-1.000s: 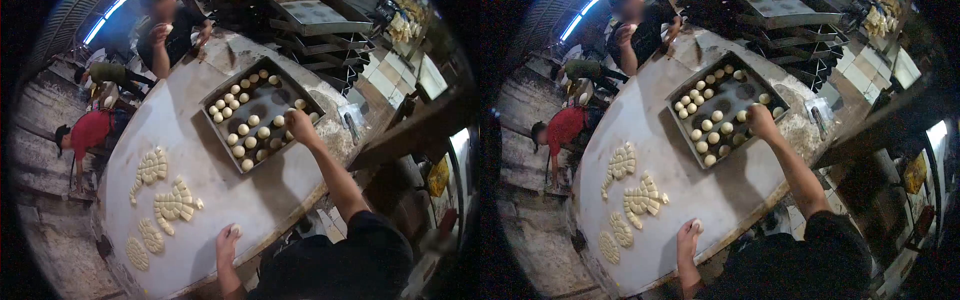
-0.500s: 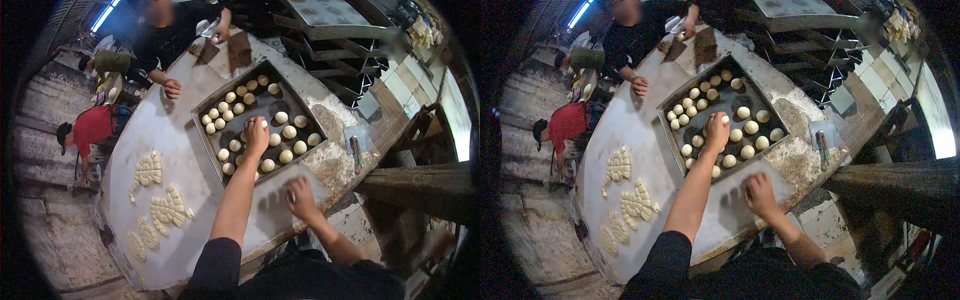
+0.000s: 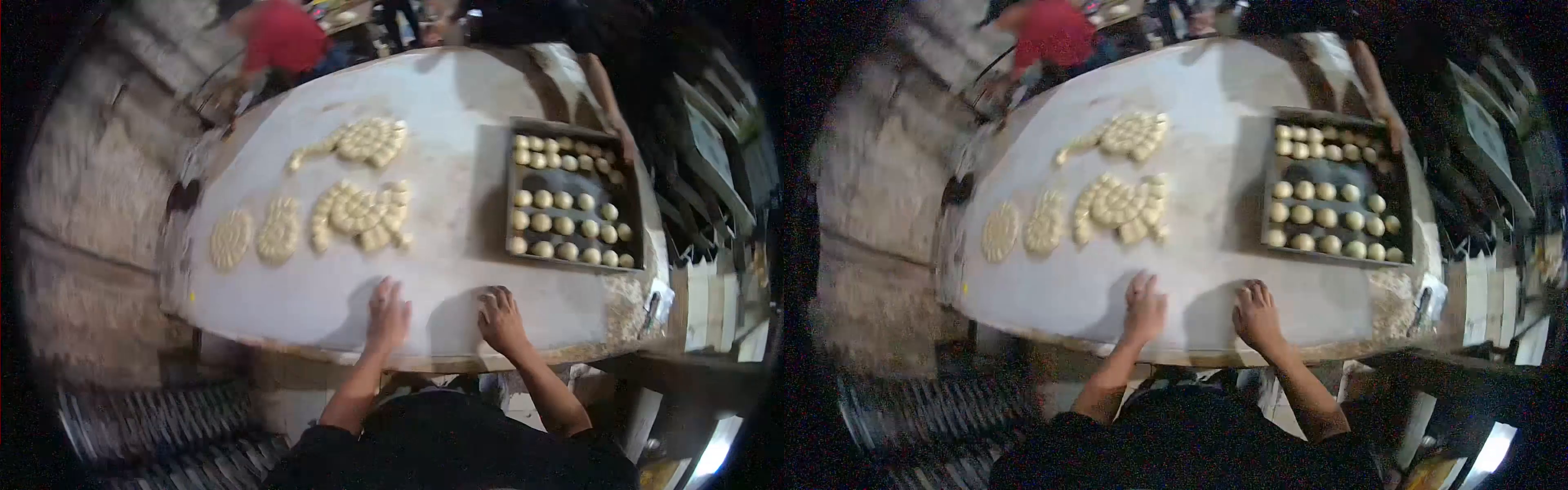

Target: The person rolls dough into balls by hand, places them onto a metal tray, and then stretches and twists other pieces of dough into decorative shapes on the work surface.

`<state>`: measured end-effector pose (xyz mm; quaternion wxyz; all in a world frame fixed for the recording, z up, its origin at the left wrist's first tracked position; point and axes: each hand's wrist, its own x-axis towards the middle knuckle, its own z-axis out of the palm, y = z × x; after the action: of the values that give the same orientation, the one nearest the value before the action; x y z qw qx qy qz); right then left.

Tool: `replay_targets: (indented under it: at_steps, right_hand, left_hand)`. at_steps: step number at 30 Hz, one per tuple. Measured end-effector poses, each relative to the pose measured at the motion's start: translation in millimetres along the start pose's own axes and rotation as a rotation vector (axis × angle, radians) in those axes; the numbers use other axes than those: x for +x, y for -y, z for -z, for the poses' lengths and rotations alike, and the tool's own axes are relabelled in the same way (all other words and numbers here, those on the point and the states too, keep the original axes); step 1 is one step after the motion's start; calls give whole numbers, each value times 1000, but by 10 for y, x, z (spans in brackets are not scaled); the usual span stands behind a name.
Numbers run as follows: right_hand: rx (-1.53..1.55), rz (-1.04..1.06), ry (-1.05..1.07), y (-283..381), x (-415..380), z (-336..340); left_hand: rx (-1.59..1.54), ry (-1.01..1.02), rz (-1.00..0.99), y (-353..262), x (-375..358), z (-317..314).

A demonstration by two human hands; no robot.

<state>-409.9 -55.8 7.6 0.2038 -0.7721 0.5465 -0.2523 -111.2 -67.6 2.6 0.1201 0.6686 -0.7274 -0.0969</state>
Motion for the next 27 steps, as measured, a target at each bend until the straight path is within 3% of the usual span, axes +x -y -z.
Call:
replay_targets:
  at_steps: [2, 4, 6, 7, 10, 14, 16, 18, 22, 27]
  right_hand:
    - [-11, -42, 19, 421, 127, -177]
    - [-77, -31, 64, 793, 134, -594]
    - [-234, -97, 70, 1271, 129, -999]
    - [-284, -112, 164, 1638, 181, -1516]
    - [-291, -2, 286, 2228, 391, -2101]
    - [-352, 161, 256, 2705, 896, -2420]
    - [-231, 217, 223, 2798, 1282, -2535]
    - [-97, 148, 287, 2803, 1875, -2686]
    - [67, 176, 114, 2984, 3405, -3005]
    - [-272, 177, 78, 2901, 5010, -3675]
  left_hand:
    - [-5, -41, 170, 791, -558, 329]
    - [-9, -96, 215, 1581, -1045, 464]
    - [-15, -146, 251, 2268, -1189, 548]
    - [-61, -208, 291, 2679, -1295, 615]
    - [-99, -273, 341, 3153, -1167, 764]
    - [24, -255, 433, 3235, -802, 773]
    - [139, -282, 453, 3134, -657, 787]
    - [97, -261, 428, 3162, -630, 777]
    - [152, -275, 425, 3135, -672, 887]
    - [92, -261, 460, 3157, -626, 954]
